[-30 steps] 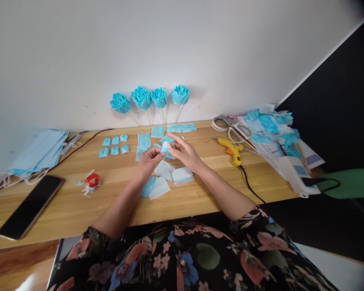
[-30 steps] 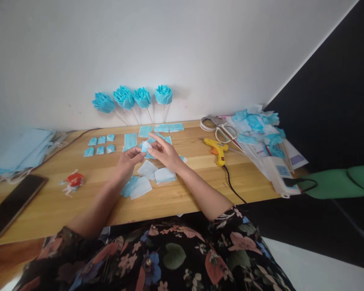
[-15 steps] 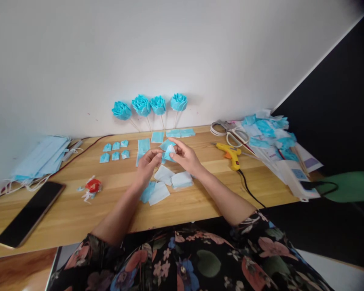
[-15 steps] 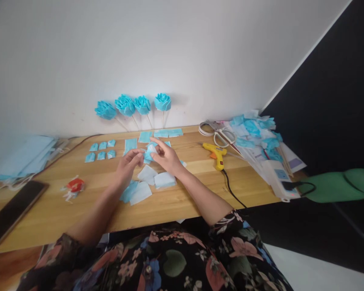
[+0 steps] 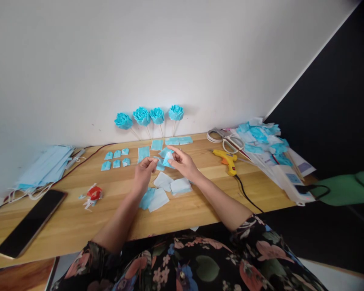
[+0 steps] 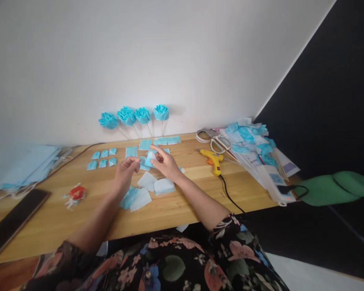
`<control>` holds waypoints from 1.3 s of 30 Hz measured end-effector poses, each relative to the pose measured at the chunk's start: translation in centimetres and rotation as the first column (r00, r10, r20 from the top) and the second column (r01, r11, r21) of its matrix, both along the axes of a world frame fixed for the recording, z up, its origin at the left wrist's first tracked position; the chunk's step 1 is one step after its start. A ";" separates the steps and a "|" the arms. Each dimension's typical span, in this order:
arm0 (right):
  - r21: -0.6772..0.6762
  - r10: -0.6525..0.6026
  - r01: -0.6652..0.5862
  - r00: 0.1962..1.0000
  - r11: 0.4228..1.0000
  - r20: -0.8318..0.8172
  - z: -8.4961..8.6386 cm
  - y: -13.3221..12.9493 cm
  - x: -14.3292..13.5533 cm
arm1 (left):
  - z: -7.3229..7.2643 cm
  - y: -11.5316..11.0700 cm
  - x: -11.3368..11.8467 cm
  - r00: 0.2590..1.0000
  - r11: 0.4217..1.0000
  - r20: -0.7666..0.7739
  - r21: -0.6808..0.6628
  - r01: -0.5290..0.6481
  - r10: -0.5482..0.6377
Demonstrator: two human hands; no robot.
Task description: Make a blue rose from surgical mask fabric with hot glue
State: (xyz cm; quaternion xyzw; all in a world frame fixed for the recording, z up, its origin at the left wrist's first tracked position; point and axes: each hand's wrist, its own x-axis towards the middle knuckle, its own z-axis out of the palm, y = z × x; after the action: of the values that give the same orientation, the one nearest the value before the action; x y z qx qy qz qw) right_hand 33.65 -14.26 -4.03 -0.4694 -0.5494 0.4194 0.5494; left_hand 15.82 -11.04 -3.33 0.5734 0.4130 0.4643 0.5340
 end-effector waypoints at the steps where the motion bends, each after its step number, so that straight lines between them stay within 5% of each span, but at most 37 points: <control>1: 0.003 0.000 0.000 1.000 1.000 0.004 -0.1 0.0 0.0 | 0.0 0.0 0.0 1.000 1.000 -0.006 0.007 0.004 -0.004; 16: -0.019 0.029 -0.029 1.000 0.999 0.006 -0.3 -0.1 -0.1 | -0.5 0.2 -0.2 0.998 0.999 0.040 0.009 0.045 -0.045; 34: 0.023 -0.020 0.019 1.000 1.000 0.019 0.7 0.0 0.1 | 2.4 0.7 0.7 0.923 0.964 -0.301 0.036 0.263 -0.240; 39: 0.021 -0.021 0.020 0.999 1.000 0.030 0.4 0.2 0.3 | 1.6 1.0 1.3 0.936 0.973 -0.288 0.042 0.225 -0.204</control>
State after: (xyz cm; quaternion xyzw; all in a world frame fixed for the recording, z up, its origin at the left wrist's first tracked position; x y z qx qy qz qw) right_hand 33.90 -14.08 -3.60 -0.4755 -0.5573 0.4008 0.5502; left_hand 17.15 -10.03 -1.68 0.6946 0.4023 0.3317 0.4956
